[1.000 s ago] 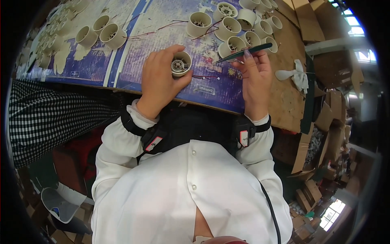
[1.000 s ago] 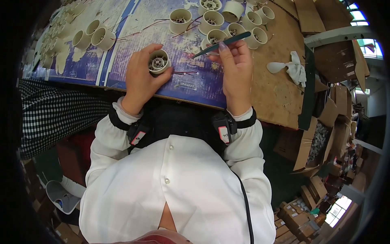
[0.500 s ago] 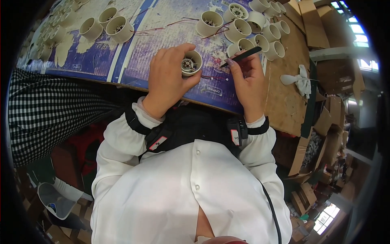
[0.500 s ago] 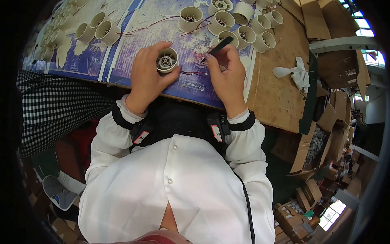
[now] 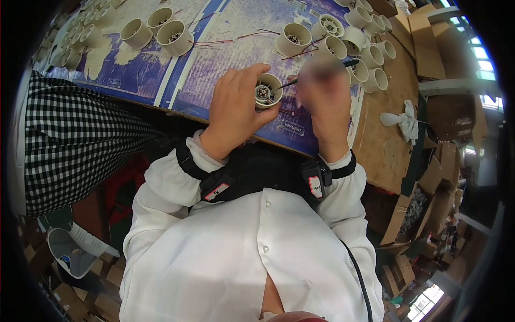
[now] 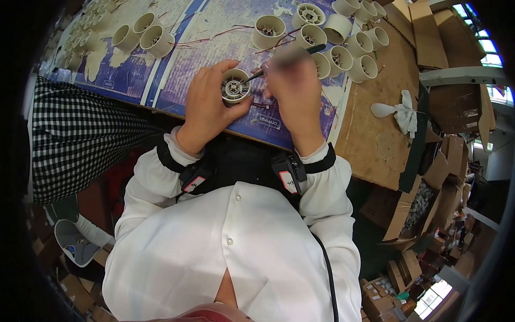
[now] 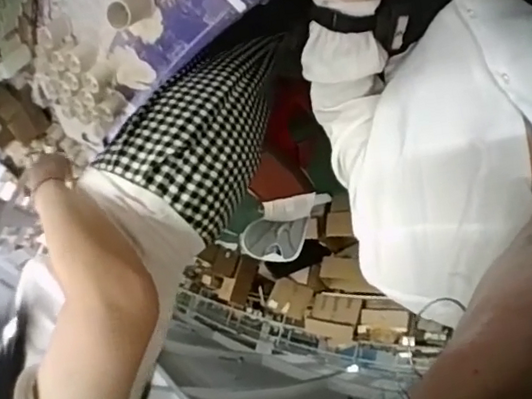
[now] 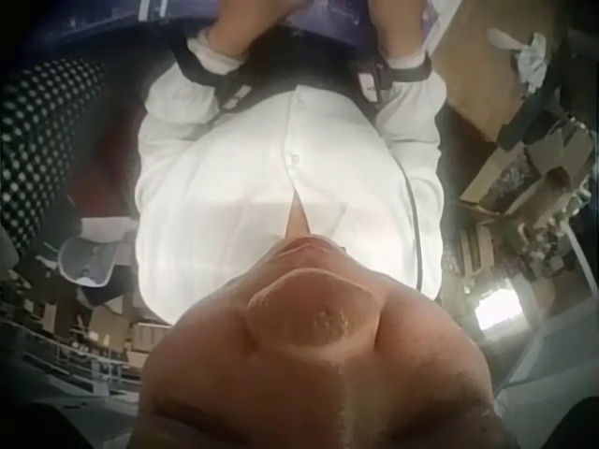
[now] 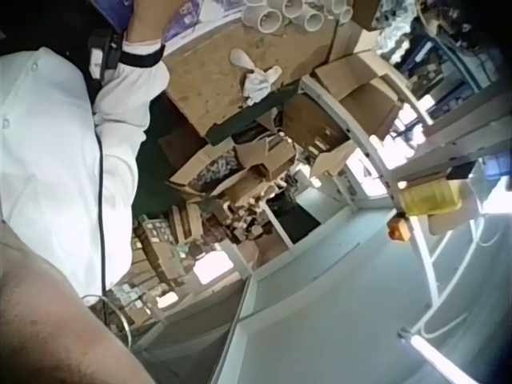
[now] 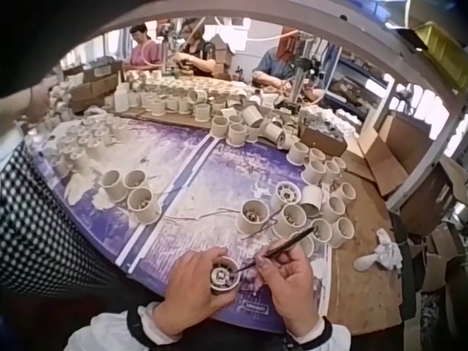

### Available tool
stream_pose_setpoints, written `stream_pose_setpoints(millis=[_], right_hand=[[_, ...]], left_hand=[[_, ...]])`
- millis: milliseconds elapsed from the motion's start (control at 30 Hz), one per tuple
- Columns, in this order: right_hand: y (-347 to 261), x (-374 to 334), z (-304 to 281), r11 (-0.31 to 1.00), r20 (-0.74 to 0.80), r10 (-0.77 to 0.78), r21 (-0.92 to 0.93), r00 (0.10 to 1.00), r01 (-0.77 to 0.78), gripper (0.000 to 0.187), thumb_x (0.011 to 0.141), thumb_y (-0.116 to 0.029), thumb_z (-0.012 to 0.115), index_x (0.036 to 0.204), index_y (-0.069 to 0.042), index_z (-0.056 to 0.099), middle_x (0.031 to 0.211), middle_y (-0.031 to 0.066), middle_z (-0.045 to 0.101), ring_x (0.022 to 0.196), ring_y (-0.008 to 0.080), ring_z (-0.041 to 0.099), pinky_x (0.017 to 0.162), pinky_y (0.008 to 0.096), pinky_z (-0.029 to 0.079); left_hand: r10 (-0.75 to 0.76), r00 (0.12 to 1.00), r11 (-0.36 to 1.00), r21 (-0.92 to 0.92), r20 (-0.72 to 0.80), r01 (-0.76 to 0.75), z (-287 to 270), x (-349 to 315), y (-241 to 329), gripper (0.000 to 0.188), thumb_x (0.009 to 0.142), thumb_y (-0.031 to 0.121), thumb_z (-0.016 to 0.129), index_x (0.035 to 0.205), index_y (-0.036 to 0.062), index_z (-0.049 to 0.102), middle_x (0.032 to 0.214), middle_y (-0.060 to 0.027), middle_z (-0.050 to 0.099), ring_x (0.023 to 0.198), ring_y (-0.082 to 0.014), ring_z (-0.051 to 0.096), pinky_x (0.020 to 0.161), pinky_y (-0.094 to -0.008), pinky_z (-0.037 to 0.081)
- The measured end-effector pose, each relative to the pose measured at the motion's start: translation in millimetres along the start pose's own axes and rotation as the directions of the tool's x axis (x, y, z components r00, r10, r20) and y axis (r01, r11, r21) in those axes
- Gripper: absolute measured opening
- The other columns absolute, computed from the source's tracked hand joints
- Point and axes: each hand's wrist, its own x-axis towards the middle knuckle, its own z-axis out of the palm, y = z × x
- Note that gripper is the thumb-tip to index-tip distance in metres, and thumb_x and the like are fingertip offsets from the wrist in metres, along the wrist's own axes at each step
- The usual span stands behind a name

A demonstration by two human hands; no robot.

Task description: The person applies glue to a plastic housing, uses tweezers to position and press the wires into place, and then sets the housing down to repeat the process with another unit.

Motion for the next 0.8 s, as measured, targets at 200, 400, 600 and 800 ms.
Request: stream_pose_setpoints(millis=[200, 400, 600, 800], right_hand=[[0.4, -2.7, 7.3, 0.976, 0.0, -0.064, -0.207, 0.998, 0.062, 0.024, 0.095, -0.001, 0.063, 0.116, -0.004, 0.05, 0.106, 0.0068, 0.063, 0.085, 0.0112, 0.062, 0.071, 0.0235, 0.051], [0.3, -7.2, 0.9, 0.842, 0.115, -0.071, -0.525, 0.991, 0.121, 0.024, 0.095, -0.001, 0.063, 0.115, -0.003, 0.051, 0.107, 0.0059, 0.063, 0.09, 0.0091, 0.061, 0.075, 0.0216, 0.05], [-4.8, -7.9, -0.8, 0.79, 0.154, -0.019, -0.603, 0.988, 0.109, 0.023, 0.094, -0.001, 0.064, 0.114, -0.003, 0.052, 0.107, 0.0056, 0.063, 0.089, 0.0087, 0.061, 0.074, 0.0214, 0.05], [-7.3, -6.8, 1.9, 0.786, 0.179, -0.002, -0.608, 0.984, 0.112, 0.023, 0.094, -0.002, 0.064, 0.113, -0.003, 0.053, 0.107, 0.0054, 0.063, 0.088, 0.0084, 0.061, 0.073, 0.0209, 0.049]], left_hand=[[-0.003, 1.0, 1.0, -0.024, -0.007, 0.003, 1.7, 1.4, -1.0, 0.063, 0.066, 0.017, 0.083, 0.122, 0.0086, 0.054, 0.097, -0.0092, 0.063, 0.09, -0.0311, 0.057, 0.08, -0.0411, 0.044], [-0.007, 1.0, 1.0, -0.005, 0.027, 0.007, 0.8, 1.2, -2.2, 0.067, 0.065, 0.015, 0.085, 0.124, 0.0074, 0.054, 0.102, -0.0094, 0.064, 0.094, -0.0302, 0.058, 0.081, -0.0394, 0.046], [-0.013, 0.999, 1.0, -0.014, 0.032, 0.013, 0.4, 1.0, -1.1, 0.066, 0.065, 0.015, 0.084, 0.123, 0.008, 0.054, 0.1, -0.0095, 0.063, 0.093, -0.0308, 0.057, 0.081, -0.0401, 0.045], [-0.001, 1.0, 1.0, -0.03, 0.006, 0.001, 1.9, 1.4, -0.9, 0.063, 0.064, 0.015, 0.083, 0.121, 0.0083, 0.055, 0.098, -0.0097, 0.062, 0.091, -0.0319, 0.057, 0.08, -0.0412, 0.044]])
